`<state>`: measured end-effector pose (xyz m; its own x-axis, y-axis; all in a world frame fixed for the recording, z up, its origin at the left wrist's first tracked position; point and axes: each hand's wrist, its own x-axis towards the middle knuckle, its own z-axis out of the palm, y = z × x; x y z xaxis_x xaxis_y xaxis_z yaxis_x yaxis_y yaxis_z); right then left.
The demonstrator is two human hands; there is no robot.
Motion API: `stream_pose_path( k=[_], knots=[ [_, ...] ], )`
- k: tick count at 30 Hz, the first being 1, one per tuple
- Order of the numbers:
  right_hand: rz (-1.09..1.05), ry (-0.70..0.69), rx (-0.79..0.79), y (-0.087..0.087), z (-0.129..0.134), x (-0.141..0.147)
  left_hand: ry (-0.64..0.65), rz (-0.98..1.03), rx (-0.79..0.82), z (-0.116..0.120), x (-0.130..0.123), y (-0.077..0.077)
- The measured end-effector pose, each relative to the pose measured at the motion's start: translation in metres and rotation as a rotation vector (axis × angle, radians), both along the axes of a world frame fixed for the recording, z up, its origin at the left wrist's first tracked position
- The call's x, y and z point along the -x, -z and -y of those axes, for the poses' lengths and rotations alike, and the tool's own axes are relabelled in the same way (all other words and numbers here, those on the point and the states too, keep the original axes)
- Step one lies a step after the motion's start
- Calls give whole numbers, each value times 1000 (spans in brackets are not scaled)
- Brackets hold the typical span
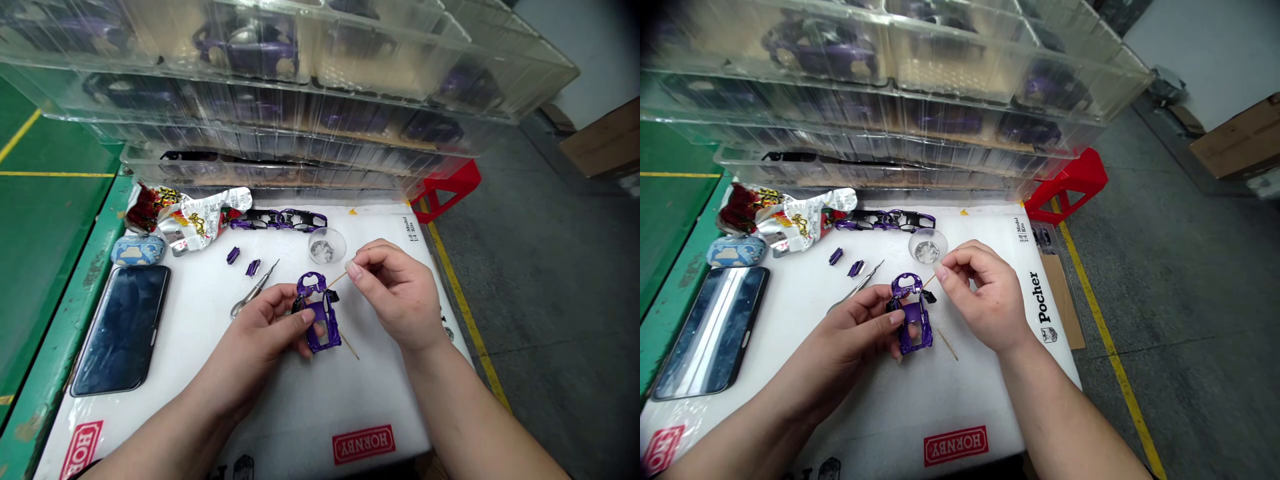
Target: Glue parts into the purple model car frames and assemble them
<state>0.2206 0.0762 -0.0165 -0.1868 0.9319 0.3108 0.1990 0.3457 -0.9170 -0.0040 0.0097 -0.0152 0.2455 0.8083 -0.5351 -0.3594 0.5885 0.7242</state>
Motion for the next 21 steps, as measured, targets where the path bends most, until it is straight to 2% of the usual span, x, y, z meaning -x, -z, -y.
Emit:
stream_pose_path(
  k=[10,21],
  knots=[
    [4,-5,7,1,-1,-1,-8,15,2,-1,-1,-4],
    [-15,-20,0,2,-1,-1,5,-8,-15,1,-1,0]
  ],
)
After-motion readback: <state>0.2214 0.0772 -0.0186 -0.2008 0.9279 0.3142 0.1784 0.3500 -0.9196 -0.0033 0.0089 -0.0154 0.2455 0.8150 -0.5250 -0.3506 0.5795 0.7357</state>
